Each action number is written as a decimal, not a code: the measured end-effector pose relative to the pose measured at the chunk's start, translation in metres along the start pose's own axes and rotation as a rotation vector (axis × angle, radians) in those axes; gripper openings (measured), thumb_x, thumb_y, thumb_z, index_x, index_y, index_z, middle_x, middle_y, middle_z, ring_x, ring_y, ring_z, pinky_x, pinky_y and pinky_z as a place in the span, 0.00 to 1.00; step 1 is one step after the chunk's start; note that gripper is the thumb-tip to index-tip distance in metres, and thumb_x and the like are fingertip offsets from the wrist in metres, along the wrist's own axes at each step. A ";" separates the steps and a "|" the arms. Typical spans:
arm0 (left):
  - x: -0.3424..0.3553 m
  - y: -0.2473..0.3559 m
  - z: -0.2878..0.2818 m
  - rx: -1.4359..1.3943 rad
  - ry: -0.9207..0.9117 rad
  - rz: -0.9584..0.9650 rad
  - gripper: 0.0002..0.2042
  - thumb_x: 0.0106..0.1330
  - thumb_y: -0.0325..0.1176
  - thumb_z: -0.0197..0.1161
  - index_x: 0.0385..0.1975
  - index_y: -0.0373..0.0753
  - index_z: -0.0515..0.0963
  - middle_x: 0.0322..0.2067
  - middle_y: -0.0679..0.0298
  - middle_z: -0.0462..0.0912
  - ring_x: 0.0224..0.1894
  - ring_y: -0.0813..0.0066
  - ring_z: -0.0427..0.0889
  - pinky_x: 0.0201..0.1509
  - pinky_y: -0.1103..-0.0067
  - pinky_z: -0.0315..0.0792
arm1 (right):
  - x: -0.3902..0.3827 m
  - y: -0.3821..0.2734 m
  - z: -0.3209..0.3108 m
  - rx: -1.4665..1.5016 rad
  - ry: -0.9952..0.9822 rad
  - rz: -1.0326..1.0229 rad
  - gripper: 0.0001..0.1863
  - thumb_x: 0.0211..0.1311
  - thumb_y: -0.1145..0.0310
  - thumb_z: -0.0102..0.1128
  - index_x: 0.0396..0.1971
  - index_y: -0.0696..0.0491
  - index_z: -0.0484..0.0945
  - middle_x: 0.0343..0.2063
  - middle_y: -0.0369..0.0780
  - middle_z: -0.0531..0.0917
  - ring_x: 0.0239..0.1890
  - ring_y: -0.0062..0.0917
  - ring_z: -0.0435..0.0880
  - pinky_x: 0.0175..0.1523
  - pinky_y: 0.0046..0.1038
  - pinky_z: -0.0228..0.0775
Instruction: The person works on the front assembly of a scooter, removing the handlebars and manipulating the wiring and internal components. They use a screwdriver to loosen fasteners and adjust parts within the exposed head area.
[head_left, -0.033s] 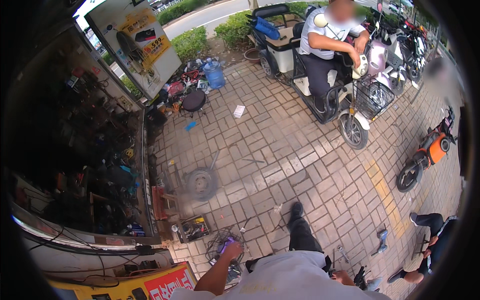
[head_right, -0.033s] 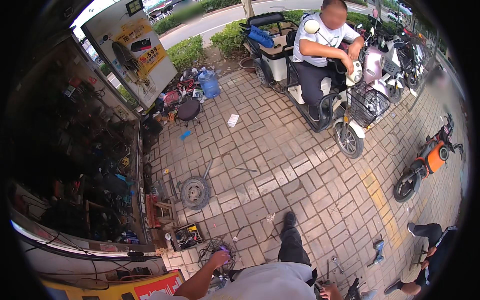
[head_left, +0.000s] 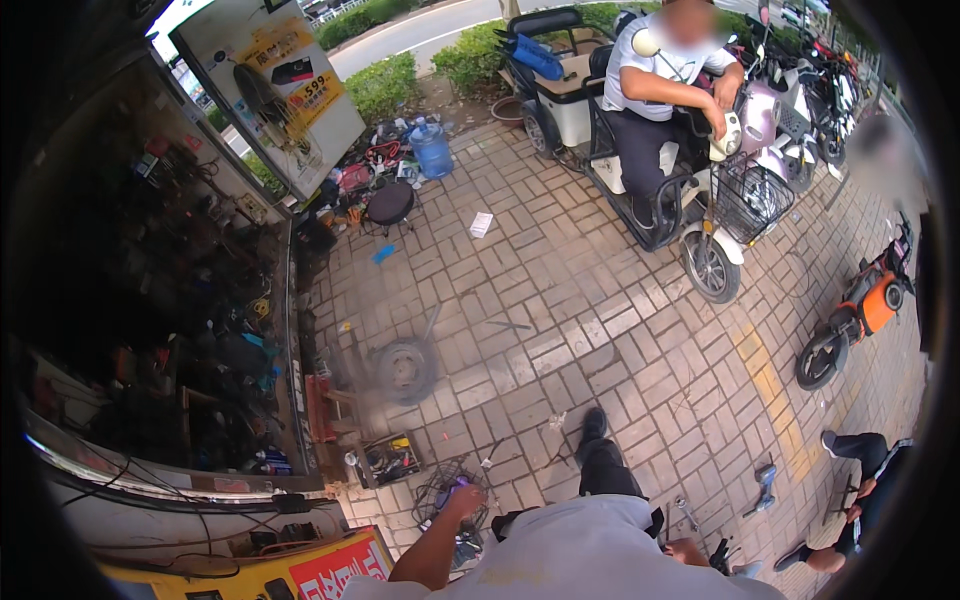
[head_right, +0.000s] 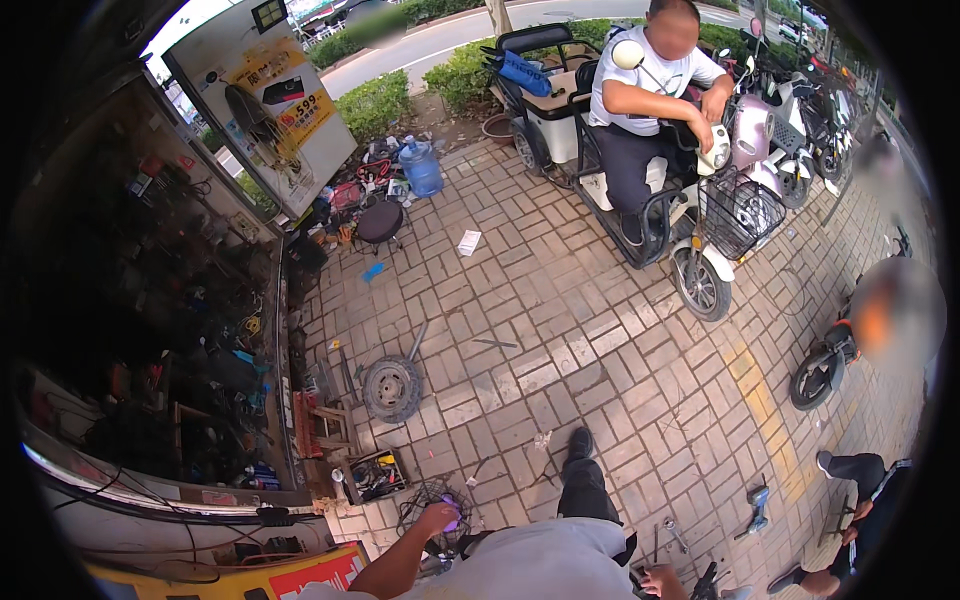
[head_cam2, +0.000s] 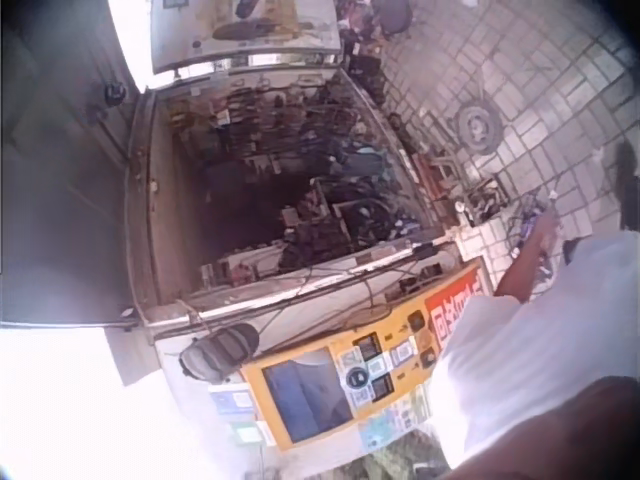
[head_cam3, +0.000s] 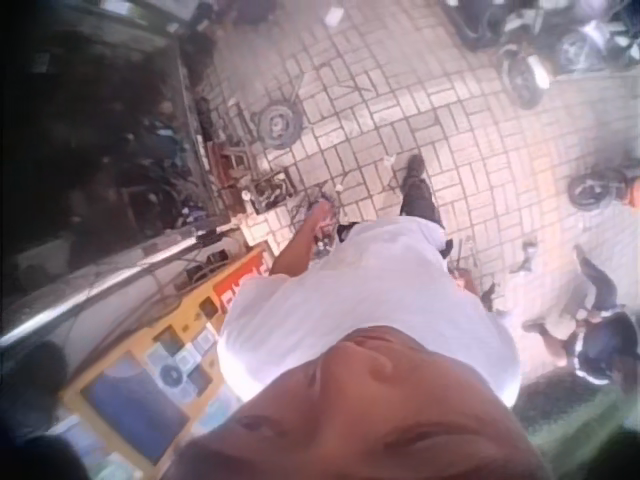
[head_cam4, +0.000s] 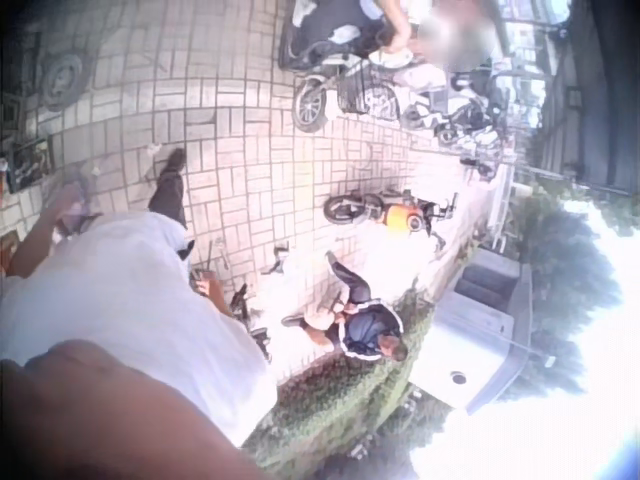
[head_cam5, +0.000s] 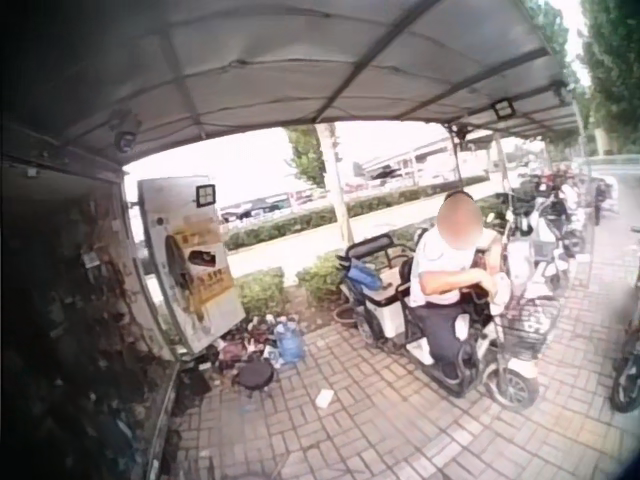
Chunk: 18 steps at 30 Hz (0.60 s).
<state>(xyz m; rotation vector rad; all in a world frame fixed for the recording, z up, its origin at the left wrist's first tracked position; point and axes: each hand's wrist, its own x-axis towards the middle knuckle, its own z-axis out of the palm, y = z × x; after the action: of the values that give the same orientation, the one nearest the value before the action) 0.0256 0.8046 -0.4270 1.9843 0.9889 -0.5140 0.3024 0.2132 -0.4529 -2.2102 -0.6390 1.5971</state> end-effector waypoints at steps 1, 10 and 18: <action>0.000 0.019 -0.016 -0.010 0.001 -0.061 0.17 0.54 0.44 0.57 0.38 0.41 0.79 0.36 0.52 0.81 0.44 0.52 0.78 0.48 0.67 0.72 | 0.019 0.001 -0.025 0.032 -0.034 0.007 0.10 0.58 0.60 0.54 0.31 0.51 0.73 0.31 0.40 0.80 0.35 0.32 0.81 0.38 0.39 0.71; 0.086 0.095 -0.083 -0.543 0.141 -0.425 0.12 0.58 0.37 0.61 0.39 0.40 0.81 0.35 0.58 0.84 0.35 0.67 0.82 0.38 0.74 0.74 | 0.291 -0.295 -0.392 0.570 0.413 0.159 0.12 0.59 0.66 0.53 0.37 0.59 0.76 0.25 0.41 0.81 0.22 0.25 0.79 0.21 0.29 0.68; 0.188 0.074 -0.116 -0.853 -0.093 -0.560 0.19 0.65 0.41 0.51 0.49 0.33 0.72 0.36 0.61 0.80 0.33 0.72 0.78 0.32 0.75 0.71 | 0.408 -0.611 -0.538 0.476 0.407 -0.395 0.15 0.59 0.66 0.54 0.41 0.61 0.77 0.29 0.40 0.82 0.27 0.20 0.79 0.32 0.24 0.71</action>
<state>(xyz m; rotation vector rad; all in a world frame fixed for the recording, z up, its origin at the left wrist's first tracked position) 0.1973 0.9601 -0.4479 0.9171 1.4102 -0.3755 0.8255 0.9415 -0.2958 -1.8295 -0.4743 0.9435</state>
